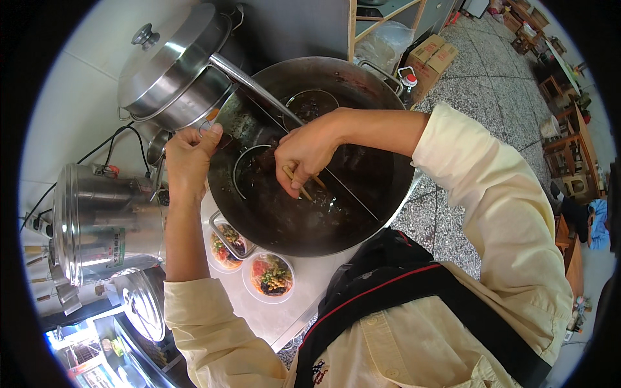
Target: The person uses chopsticks to transfer cooked meat from a large pot into two small bowls containing noodles and toppings. Then, using a ladle, the person pours broth from a second pot into each bowl, completing the assembly of two noodle dishes.
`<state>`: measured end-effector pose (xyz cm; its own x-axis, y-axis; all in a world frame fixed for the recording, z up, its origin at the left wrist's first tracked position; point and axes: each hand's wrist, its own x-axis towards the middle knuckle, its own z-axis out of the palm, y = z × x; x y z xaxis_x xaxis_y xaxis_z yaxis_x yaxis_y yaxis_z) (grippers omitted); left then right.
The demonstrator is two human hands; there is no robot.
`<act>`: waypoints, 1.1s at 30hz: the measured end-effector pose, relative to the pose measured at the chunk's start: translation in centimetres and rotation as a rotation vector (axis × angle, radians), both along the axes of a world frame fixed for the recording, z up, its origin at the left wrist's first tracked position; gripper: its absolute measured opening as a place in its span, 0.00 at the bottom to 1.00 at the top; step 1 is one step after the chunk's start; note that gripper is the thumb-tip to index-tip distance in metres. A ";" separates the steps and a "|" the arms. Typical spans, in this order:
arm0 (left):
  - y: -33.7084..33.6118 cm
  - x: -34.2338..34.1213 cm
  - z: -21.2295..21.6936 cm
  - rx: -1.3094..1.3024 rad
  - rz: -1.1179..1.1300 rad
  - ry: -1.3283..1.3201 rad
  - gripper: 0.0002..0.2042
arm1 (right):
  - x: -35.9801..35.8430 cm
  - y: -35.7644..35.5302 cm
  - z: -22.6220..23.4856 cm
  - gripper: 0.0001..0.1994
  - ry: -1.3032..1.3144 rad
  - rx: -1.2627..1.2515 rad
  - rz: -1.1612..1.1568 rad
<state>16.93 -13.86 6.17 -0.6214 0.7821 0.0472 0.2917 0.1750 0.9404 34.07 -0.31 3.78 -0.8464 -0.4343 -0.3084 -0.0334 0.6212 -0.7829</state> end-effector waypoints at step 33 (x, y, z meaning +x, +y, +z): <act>-0.7 1.2 -0.6 -0.151 -0.105 -0.088 0.11 | -1.6 0.4 -0.5 0.11 -0.364 -0.097 0.061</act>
<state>18.08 -14.60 5.60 -0.5323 0.8371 -0.1260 0.2337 0.2883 0.9286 32.45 0.06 3.26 -0.6605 -0.5229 -0.5387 0.2228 0.5487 -0.8058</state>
